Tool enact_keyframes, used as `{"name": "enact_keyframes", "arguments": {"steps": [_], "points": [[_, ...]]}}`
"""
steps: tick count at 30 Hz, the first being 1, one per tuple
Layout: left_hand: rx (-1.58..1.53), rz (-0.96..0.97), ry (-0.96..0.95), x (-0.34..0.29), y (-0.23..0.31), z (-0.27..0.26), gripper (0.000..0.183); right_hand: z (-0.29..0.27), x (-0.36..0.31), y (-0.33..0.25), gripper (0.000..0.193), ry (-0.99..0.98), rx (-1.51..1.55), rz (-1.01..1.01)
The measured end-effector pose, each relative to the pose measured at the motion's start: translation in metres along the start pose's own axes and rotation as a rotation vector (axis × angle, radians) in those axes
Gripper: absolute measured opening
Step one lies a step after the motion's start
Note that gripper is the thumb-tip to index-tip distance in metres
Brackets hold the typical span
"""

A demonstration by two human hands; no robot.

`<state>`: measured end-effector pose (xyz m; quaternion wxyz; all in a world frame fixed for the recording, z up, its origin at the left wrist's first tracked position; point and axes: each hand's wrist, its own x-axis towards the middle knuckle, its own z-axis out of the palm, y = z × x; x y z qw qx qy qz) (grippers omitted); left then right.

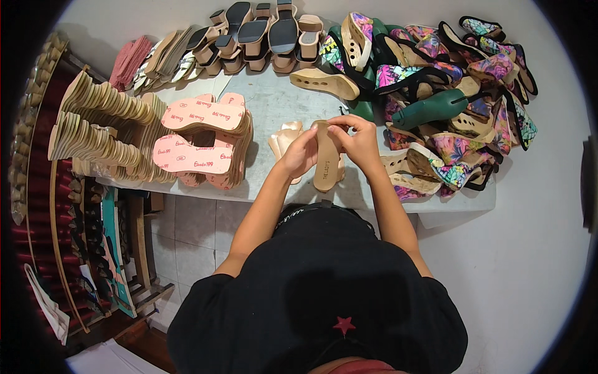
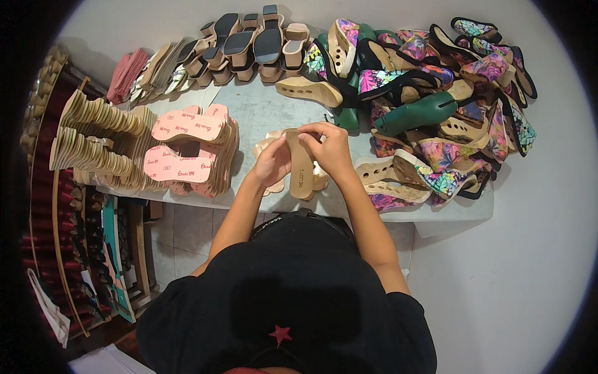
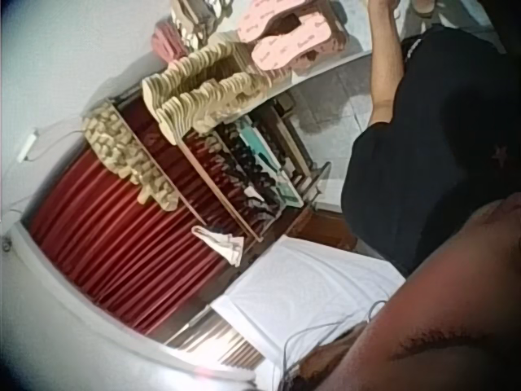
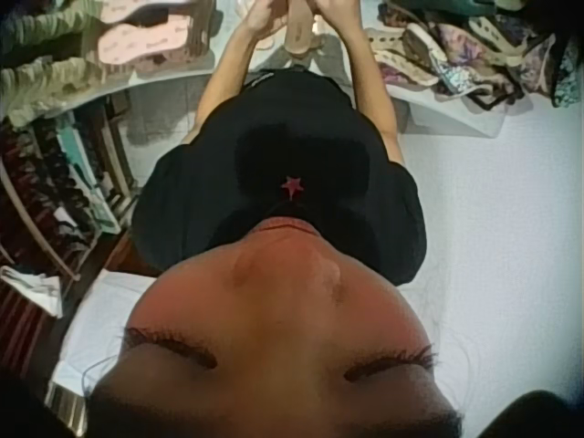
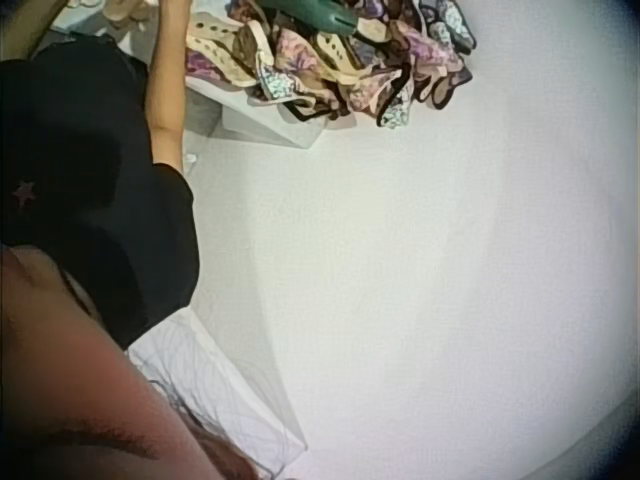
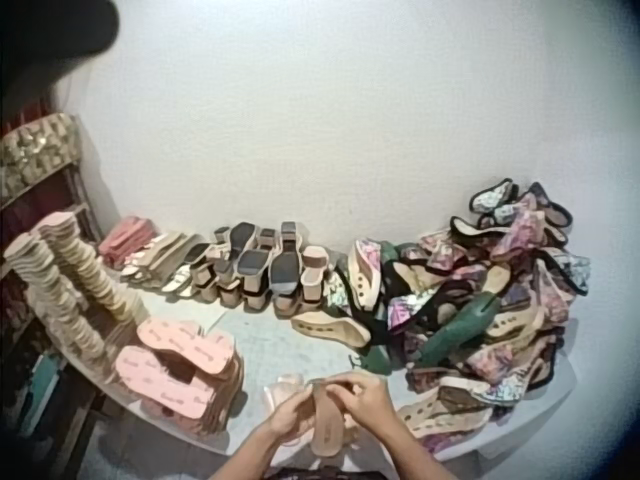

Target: The person is organizing shoe insoles by matching pairs and stacking them.

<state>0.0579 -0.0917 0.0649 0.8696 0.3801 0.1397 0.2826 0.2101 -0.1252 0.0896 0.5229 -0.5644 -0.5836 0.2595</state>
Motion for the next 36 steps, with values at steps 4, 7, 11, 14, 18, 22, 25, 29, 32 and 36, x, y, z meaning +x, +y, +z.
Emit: {"name": "enact_keyframes", "arguments": {"steps": [4, 7, 11, 14, 18, 22, 25, 29, 32, 36], "points": [[0.028, -0.021, -0.036, -0.002, -0.002, -0.007, 0.043, 0.001, -0.001, -0.006, 0.013, 0.016, -0.042, -0.063], [0.065, 0.004, 0.060, 0.000, -0.002, 0.003, 0.038, 0.003, -0.002, -0.009, 0.012, 0.052, -0.063, -0.090], [0.127, -0.002, 0.088, 0.001, -0.004, 0.006, 0.033, 0.006, -0.005, -0.012, 0.009, 0.105, -0.083, -0.163], [0.148, 0.061, 0.085, 0.002, -0.007, 0.007, 0.031, 0.012, -0.009, -0.007, 0.008, 0.156, -0.130, -0.165], [0.356, -0.003, 0.180, 0.002, -0.004, 0.010, 0.030, 0.013, -0.012, -0.015, 0.013, 0.286, -0.395, -0.268], [0.485, 0.030, 0.202, 0.002, -0.006, 0.012, 0.028, 0.006, -0.006, -0.005, 0.015, 0.208, -0.438, -0.246], [0.545, 0.048, 0.250, 0.006, -0.009, 0.010, 0.027, 0.000, -0.003, 0.000, 0.015, 0.081, -0.417, -0.289], [0.365, 0.018, 0.025, 0.011, -0.004, -0.002, 0.033, -0.013, 0.010, 0.007, 0.013, -0.044, -0.125, -0.232], [0.164, -0.225, -0.142, 0.007, -0.017, -0.016, 0.027, -0.018, 0.016, 0.006, 0.007, -0.144, 0.018, -0.087], [0.023, -0.287, -0.024, 0.005, -0.033, -0.012, 0.023, -0.011, 0.015, 0.042, 0.017, -0.123, 0.011, -0.132]]}}
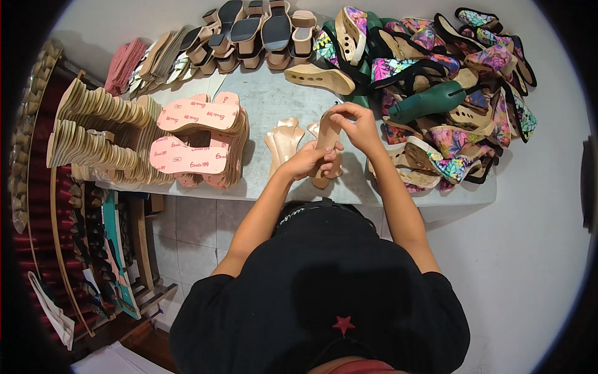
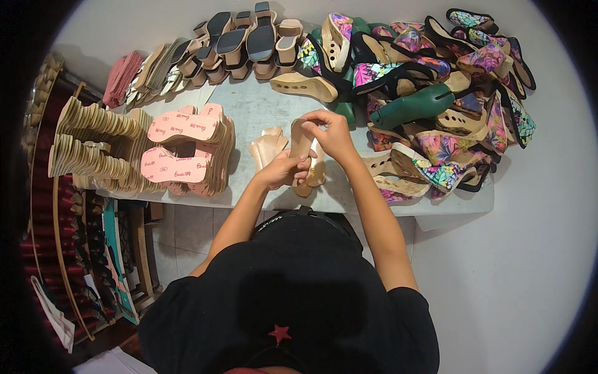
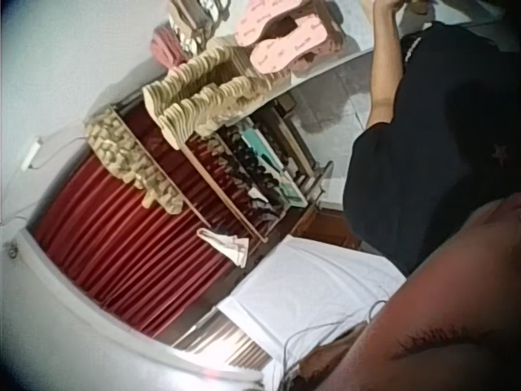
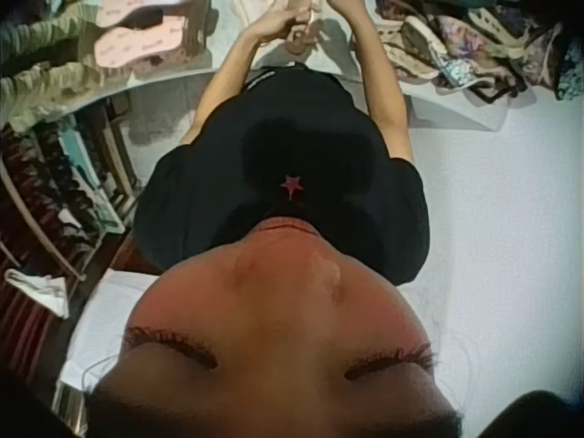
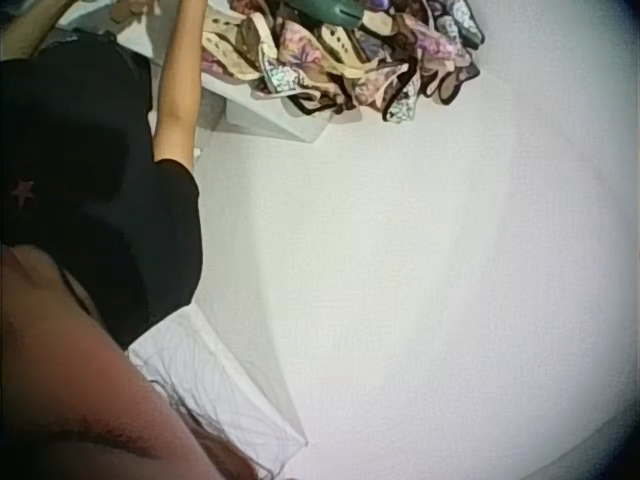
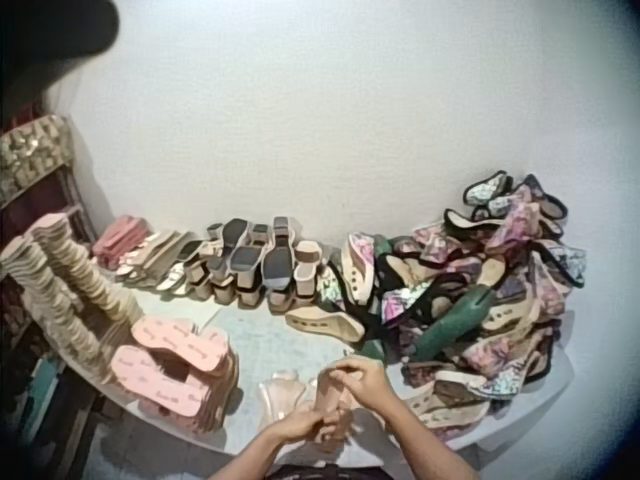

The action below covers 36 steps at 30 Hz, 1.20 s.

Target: The person is organizing shoe insoles by matching pairs and stacking them.

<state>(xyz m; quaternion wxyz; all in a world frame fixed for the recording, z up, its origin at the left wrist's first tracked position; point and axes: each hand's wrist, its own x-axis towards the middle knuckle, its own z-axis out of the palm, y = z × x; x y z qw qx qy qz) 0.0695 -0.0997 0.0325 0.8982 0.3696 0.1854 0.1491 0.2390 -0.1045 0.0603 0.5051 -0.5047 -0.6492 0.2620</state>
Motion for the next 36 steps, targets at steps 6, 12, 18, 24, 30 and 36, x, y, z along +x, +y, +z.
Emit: {"name": "enact_keyframes", "arguments": {"steps": [6, 12, 18, 24, 30, 36], "points": [[0.052, 0.006, 0.096, 0.020, -0.041, -0.006, 0.021, 0.006, -0.032, 0.041, 0.033, -0.198, 0.319, 0.667], [0.656, 0.104, 0.506, 0.033, -0.067, -0.036, 0.043, -0.031, -0.055, 0.048, 0.019, 0.227, 0.196, 0.589], [1.415, -0.135, 1.000, 0.055, -0.066, -0.011, 0.053, -0.059, -0.071, 0.057, 0.020, 0.321, 0.292, 0.593], [1.286, -0.274, 1.004, 0.076, -0.064, -0.020, 0.041, -0.063, -0.082, 0.060, 0.019, 0.273, 0.315, 0.672], [0.526, 0.270, 0.713, 0.065, -0.087, -0.054, 0.024, -0.051, -0.077, 0.055, 0.018, 0.198, 0.312, 0.632], [0.068, 0.140, 0.472, 0.002, -0.042, -0.045, 0.034, -0.017, -0.070, 0.063, 0.020, -0.035, 0.135, 0.639]]}}
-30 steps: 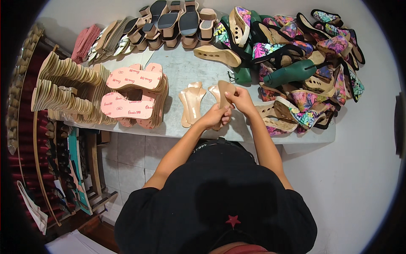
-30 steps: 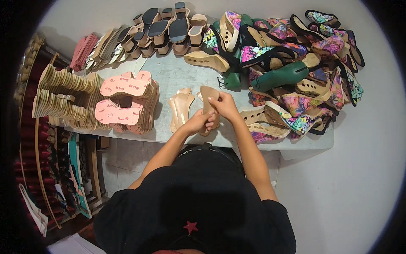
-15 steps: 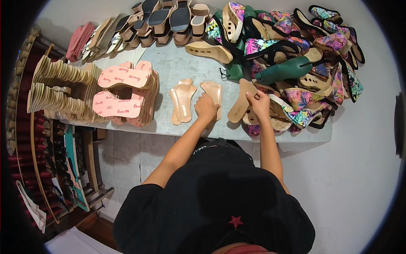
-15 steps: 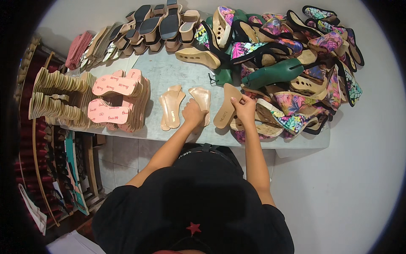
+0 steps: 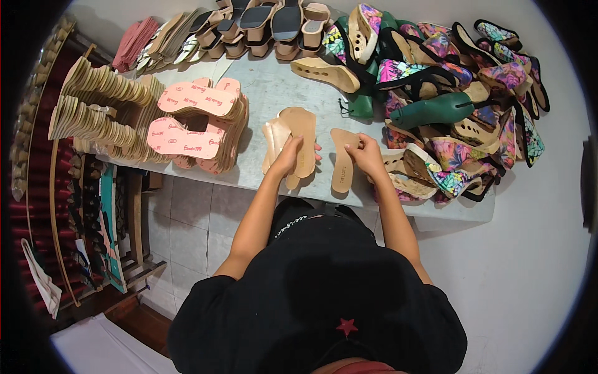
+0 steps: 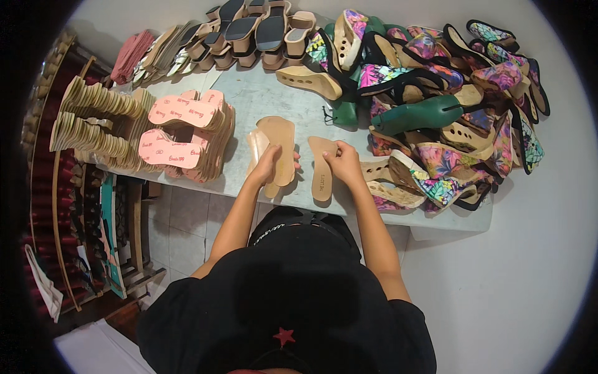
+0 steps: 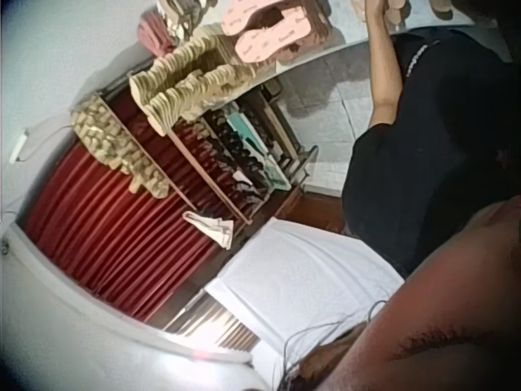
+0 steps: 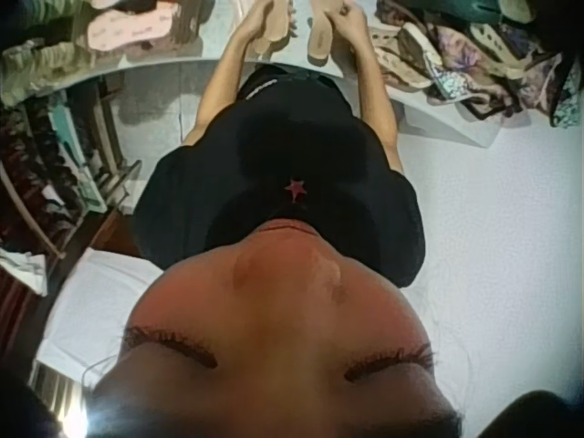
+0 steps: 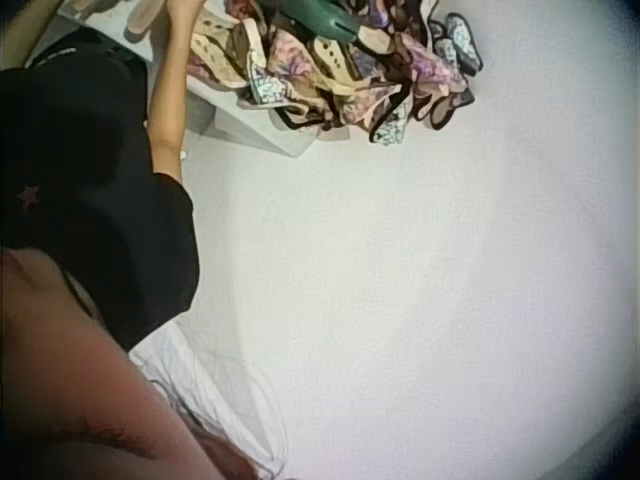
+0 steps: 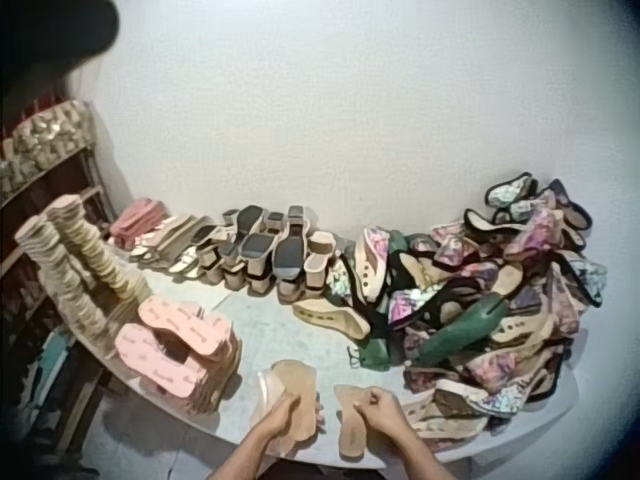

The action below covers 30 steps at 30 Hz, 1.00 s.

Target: The person is organizing shoe insoles by matching pairs and stacking them.

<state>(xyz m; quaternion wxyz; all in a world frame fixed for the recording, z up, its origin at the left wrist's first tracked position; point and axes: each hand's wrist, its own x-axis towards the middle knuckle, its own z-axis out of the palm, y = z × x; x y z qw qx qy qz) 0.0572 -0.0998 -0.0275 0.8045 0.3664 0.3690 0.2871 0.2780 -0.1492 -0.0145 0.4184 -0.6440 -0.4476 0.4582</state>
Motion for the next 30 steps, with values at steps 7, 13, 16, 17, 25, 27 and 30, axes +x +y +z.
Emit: {"name": "enact_keyframes", "arguments": {"steps": [7, 13, 16, 17, 25, 27, 30], "points": [[0.073, 0.049, -0.050, -0.022, 0.018, -0.013, 0.044, 0.034, -0.007, -0.056, 0.016, -0.213, 0.231, -0.037], [0.195, 0.166, -0.064, -0.033, 0.033, 0.007, 0.052, 0.051, -0.009, -0.092, 0.018, -0.213, 0.150, -0.170], [0.055, 0.063, -0.254, -0.041, 0.045, 0.016, 0.062, 0.057, -0.015, -0.112, 0.019, -0.094, 0.013, -0.256], [0.059, 0.062, -0.261, -0.041, 0.047, 0.017, 0.062, 0.058, -0.019, -0.119, 0.018, -0.033, -0.060, -0.287], [0.063, 0.061, -0.381, -0.030, 0.051, 0.011, 0.065, 0.064, -0.032, -0.140, 0.015, 0.242, -0.240, -0.561], [0.076, 0.073, -0.395, -0.030, 0.053, 0.012, 0.065, 0.064, -0.032, -0.140, 0.014, 0.263, -0.228, -0.547], [0.092, 0.094, -0.405, -0.030, 0.055, 0.014, 0.065, 0.065, -0.029, -0.135, 0.011, 0.306, -0.168, -0.513]]}}
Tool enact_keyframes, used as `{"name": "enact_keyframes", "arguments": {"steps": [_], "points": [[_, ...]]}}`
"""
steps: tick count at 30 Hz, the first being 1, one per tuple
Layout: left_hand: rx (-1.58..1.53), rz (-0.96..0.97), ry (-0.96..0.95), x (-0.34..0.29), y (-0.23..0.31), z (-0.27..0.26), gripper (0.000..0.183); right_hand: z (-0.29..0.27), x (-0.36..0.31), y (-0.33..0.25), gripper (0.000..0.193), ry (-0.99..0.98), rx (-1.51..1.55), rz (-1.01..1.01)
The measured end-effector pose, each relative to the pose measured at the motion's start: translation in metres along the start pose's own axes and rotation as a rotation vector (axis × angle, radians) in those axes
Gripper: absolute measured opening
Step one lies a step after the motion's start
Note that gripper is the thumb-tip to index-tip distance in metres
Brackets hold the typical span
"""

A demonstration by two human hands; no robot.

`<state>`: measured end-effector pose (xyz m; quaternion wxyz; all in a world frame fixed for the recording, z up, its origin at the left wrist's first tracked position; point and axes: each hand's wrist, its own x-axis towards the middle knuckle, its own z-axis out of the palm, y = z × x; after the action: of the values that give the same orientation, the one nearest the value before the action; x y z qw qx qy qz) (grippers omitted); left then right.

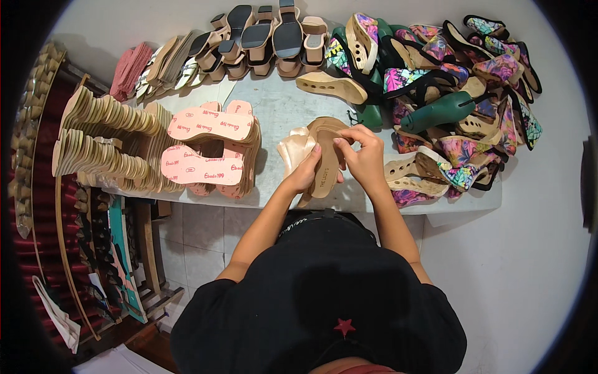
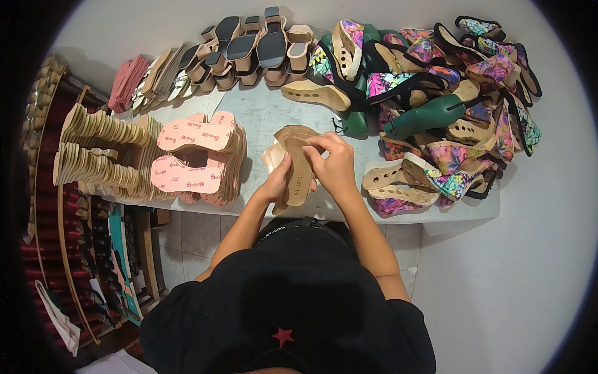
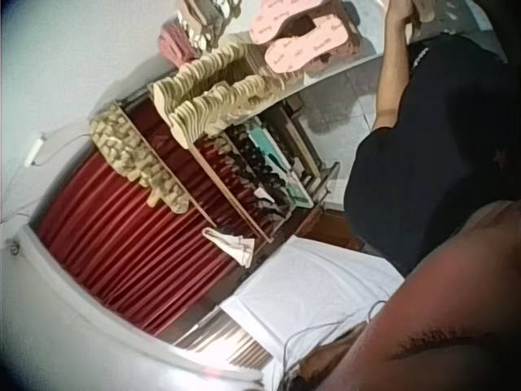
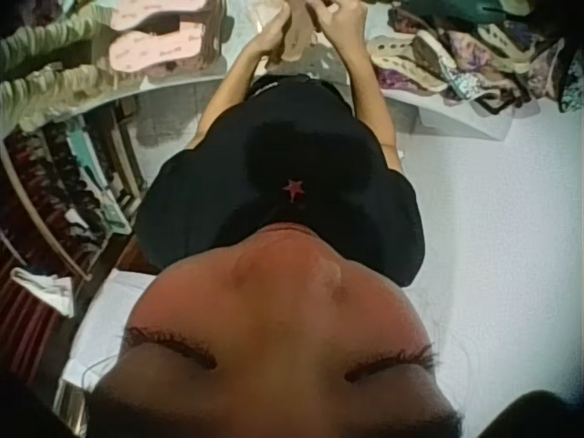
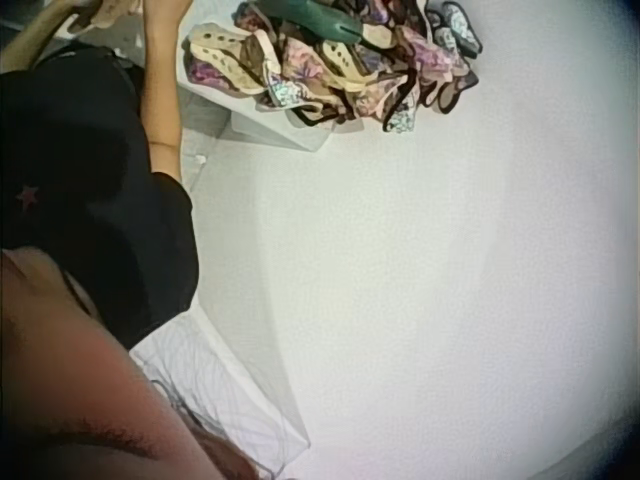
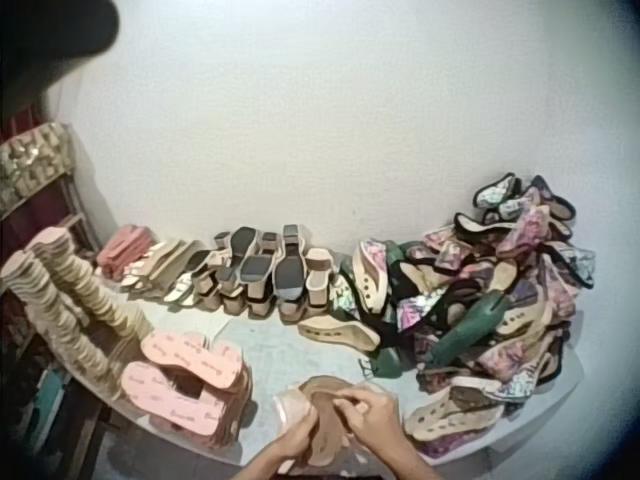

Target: The person is organizing shoe insoles by matching pairs and stacking them.

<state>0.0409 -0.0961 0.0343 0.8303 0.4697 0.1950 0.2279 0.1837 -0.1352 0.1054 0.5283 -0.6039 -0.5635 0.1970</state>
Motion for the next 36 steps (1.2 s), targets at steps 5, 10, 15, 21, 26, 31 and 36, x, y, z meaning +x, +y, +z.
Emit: {"name": "enact_keyframes", "arguments": {"steps": [5, 10, 15, 21, 26, 31, 36], "points": [[0.040, 0.013, -0.008, -0.001, 0.003, 0.001, 0.063, 0.000, 0.000, 0.001, 0.013, 0.040, 0.015, -0.023], [0.031, 0.030, -0.019, 0.000, 0.003, 0.004, 0.062, -0.002, 0.001, -0.002, 0.014, 0.075, -0.059, -0.048], [0.045, 0.038, -0.017, -0.001, 0.004, 0.007, 0.062, -0.007, 0.002, -0.005, 0.015, 0.055, -0.039, -0.030], [0.032, 0.012, -0.012, -0.003, 0.004, 0.010, 0.063, -0.012, 0.004, -0.002, 0.016, -0.012, -0.023, -0.043], [0.024, 0.022, -0.007, -0.002, 0.004, 0.013, 0.061, -0.010, 0.002, 0.003, 0.018, 0.004, -0.150, -0.161], [0.204, 0.079, 0.040, 0.000, 0.016, 0.020, 0.065, 0.004, -0.007, 0.003, 0.023, 0.185, -0.247, -0.284], [0.334, 0.126, 0.064, 0.000, 0.019, 0.020, 0.069, 0.004, -0.007, 0.001, 0.024, 0.278, -0.164, -0.254]]}}
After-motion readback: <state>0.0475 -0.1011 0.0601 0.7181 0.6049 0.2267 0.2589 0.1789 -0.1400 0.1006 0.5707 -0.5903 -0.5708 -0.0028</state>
